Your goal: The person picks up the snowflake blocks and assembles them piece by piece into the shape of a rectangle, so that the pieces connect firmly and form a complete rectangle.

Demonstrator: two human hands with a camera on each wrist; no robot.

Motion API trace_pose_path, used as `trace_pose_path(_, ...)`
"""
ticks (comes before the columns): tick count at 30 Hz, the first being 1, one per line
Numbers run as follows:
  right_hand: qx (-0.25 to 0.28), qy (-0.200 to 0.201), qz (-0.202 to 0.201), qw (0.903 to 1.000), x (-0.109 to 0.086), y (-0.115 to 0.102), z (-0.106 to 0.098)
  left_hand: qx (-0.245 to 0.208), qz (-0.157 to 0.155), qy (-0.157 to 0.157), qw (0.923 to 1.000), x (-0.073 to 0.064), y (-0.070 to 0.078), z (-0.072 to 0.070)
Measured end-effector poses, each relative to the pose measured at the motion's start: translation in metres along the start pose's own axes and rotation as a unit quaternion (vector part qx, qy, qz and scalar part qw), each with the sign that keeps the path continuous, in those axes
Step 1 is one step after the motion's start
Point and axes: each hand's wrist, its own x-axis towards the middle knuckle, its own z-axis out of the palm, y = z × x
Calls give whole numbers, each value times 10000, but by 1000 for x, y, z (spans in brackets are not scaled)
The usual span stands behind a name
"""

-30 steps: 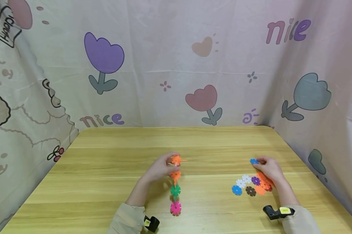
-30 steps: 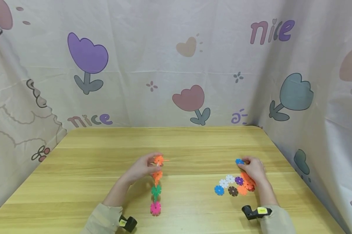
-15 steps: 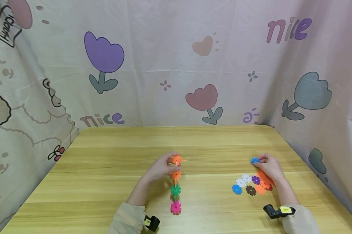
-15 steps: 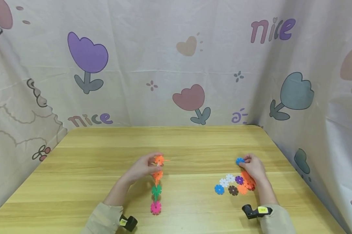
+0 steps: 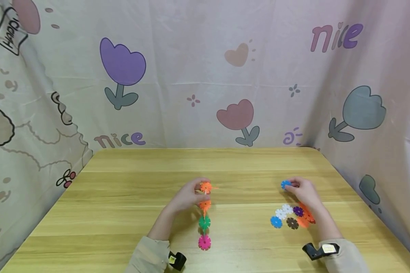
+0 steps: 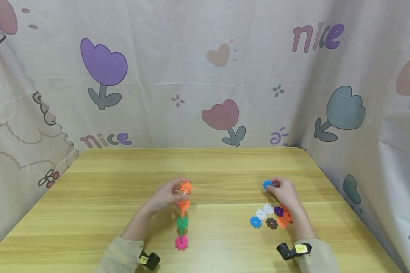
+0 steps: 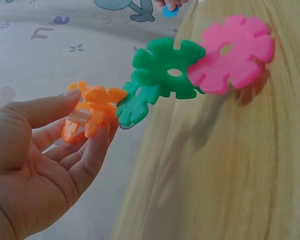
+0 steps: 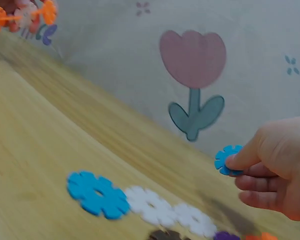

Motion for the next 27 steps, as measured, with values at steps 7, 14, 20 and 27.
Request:
trace_pose_path(7,694,-426,-147,9966,1,-20,11,-42,15,7,10000,7,-15,0)
trace_pose_path(14,1182,-832,-220,9893,0,-36,23,17,-22,-7,10000,7,-15,1)
trace_pose_path(20,1618,-1228,-320,9786,-2,-52,36,64,-100,51,9999,6,-17,1)
trace_pose_path(27,1848,-1641,-638,9669,-4,-76,52,88,-162,115,9998,7,-21,0)
